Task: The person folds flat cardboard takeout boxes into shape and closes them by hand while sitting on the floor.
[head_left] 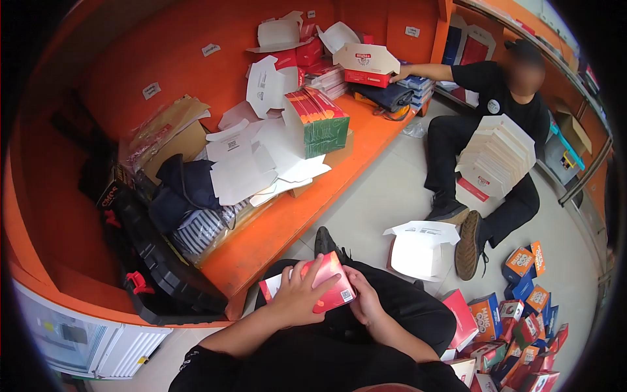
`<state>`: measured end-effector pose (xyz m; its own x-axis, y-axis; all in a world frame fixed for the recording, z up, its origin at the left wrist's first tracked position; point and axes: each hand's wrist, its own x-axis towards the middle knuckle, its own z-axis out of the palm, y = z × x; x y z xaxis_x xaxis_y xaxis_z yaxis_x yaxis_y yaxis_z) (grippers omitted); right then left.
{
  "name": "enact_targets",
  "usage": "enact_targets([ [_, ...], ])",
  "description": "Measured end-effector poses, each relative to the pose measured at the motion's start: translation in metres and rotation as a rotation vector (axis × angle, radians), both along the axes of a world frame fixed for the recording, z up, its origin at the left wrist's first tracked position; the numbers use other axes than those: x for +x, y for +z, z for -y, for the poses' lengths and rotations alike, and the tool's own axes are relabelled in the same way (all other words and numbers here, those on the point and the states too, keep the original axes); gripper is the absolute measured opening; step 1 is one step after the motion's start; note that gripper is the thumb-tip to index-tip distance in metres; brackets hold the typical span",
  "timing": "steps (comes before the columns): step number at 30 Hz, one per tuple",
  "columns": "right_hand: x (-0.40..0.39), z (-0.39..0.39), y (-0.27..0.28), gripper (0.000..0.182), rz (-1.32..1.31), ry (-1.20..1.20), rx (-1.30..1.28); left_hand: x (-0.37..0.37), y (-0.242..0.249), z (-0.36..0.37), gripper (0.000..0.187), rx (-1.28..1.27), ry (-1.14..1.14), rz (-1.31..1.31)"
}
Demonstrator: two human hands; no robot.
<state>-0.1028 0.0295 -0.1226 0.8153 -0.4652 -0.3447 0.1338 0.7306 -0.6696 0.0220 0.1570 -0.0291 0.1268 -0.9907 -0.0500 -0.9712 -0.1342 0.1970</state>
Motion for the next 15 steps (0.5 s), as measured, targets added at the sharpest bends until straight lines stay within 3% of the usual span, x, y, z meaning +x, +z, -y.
enact_targets([
  [5,-0.003,-0.001,-0.001,0.046,0.037,0.043,-0.094,0.012,0.004,-0.004,0.079,-0.100,-0.003,-0.075],
  [7,-0.007,0.004,-0.006,0.049,-0.033,-0.027,-0.156,0.032,0.012,-0.003,0.074,-0.172,0.207,0.141],
  [9,-0.008,0.011,-0.004,0.047,-0.067,-0.094,-0.170,0.066,0.020,-0.003,0.074,-0.235,0.445,0.196],
  [11,-0.009,0.017,0.004,0.042,-0.114,-0.079,-0.187,0.099,0.007,-0.006,0.077,-0.168,0.550,0.150],
  [13,-0.015,0.017,0.002,0.038,-0.120,-0.042,-0.165,0.120,-0.021,-0.007,0.088,0.127,0.555,0.055],
  [15,-0.009,0.018,0.001,0.033,-0.099,-0.025,-0.165,0.125,-0.047,-0.013,0.092,0.142,0.607,-0.099],
])
